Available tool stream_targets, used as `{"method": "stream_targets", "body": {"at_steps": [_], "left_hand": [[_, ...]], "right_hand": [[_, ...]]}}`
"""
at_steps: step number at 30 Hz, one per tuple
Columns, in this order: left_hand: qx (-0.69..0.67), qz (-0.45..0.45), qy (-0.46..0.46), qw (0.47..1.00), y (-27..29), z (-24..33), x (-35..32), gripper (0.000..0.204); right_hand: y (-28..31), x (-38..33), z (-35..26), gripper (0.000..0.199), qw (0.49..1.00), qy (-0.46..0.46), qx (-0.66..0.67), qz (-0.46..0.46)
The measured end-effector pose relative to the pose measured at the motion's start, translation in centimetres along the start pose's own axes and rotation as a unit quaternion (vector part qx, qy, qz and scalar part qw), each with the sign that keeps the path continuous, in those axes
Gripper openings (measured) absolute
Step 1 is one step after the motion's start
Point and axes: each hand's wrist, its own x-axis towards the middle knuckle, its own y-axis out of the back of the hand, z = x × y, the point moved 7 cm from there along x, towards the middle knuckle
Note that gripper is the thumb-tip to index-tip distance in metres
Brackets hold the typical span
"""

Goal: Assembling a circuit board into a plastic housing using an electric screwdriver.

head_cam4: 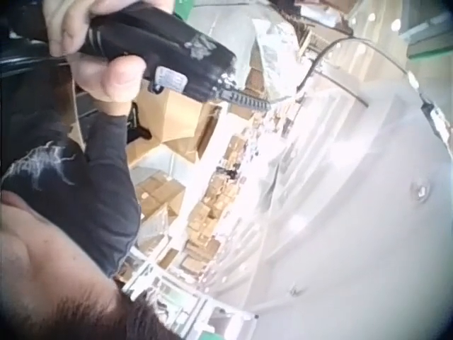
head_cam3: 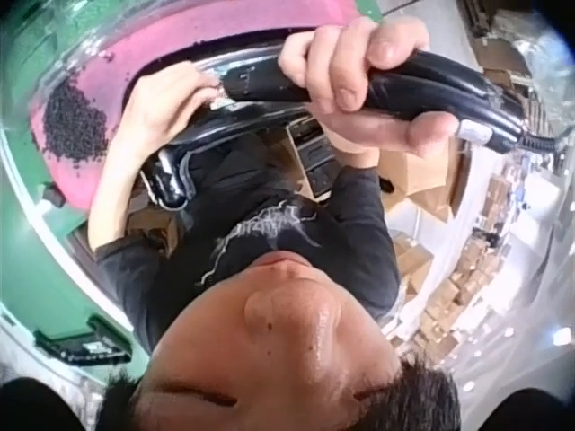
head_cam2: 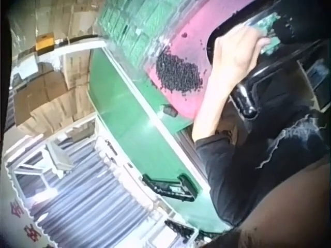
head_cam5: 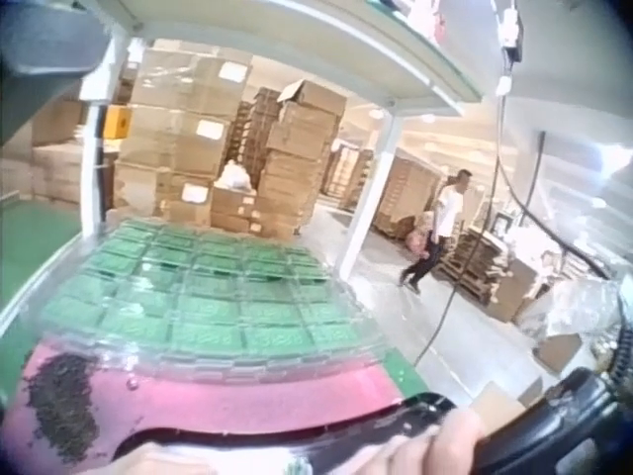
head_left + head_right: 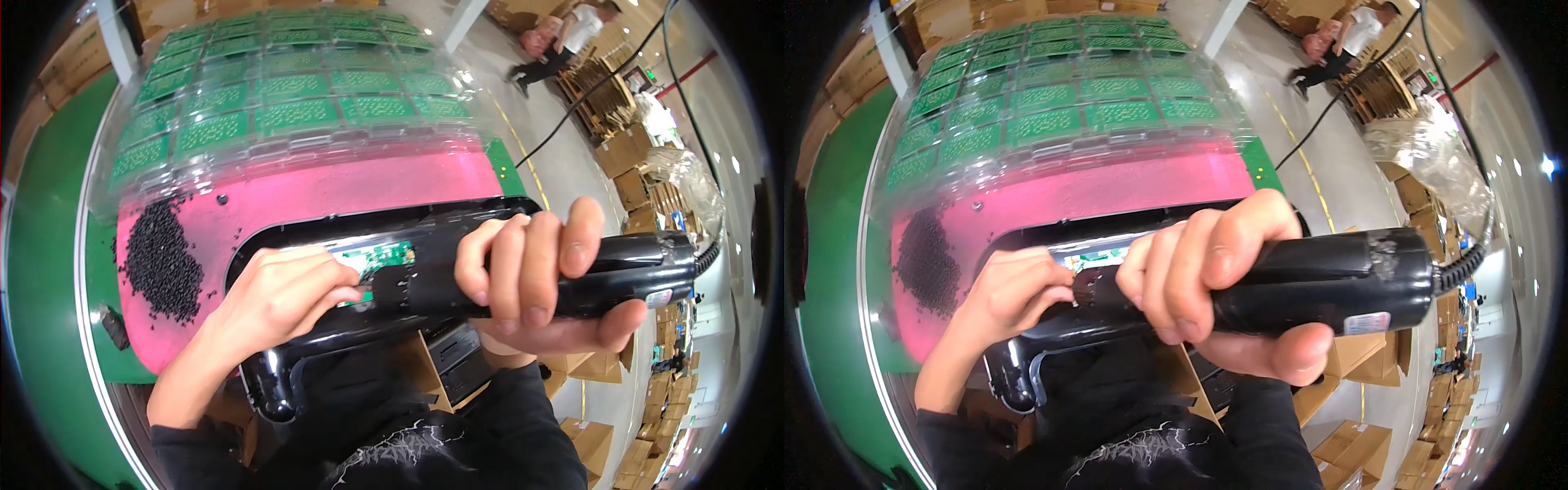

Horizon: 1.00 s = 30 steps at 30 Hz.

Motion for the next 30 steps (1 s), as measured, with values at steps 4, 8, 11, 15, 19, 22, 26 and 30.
{"method": "stream_targets", "body": {"at_steps": [4, 8, 11, 15, 19, 22, 26, 30], "left_hand": [[0.056, 0.054, -0.017, 0.997, 0.5, -0.1, 0.0, 0.016], [0.060, 0.143, 0.052, 0.986, 2.1, -1.2, -0.2, 0.010], [0.063, 0.090, 0.170, 0.979, 1.2, -3.1, -1.1, 0.008], [0.051, 0.065, 0.207, 0.975, 1.0, -3.5, -1.0, 0.012], [0.018, 0.031, 0.230, 0.973, 0.3, -4.0, -1.9, 0.013], [0.042, -0.020, 0.248, 0.968, -0.1, -4.2, -2.2, 0.012], [0.058, -0.018, 0.226, 0.972, -0.4, -4.1, -2.4, 0.012], [0.083, -0.084, 0.252, 0.961, -0.8, -4.5, -2.4, 0.014]], "right_hand": [[-0.2, 0.5, 0.5, 0.048, 1.000, -0.013, -0.017, -0.022], [0.1, 0.5, 3.8, 0.056, 0.989, -0.120, -0.089, 0.004], [1.1, 0.1, 6.0, 0.058, 0.982, -0.147, -0.121, -0.016], [1.6, -0.2, 7.2, 0.057, 0.980, -0.155, -0.128, -0.012], [1.6, -0.2, 8.0, 0.055, 0.977, -0.157, -0.146, -0.009], [1.4, 0.3, 8.5, 0.054, 0.974, -0.169, -0.148, -0.024], [0.1, 0.6, 9.2, 0.053, 0.967, -0.173, -0.185, -0.040], [0.6, 0.5, 9.6, 0.055, 0.963, -0.167, -0.208, -0.030]]}}
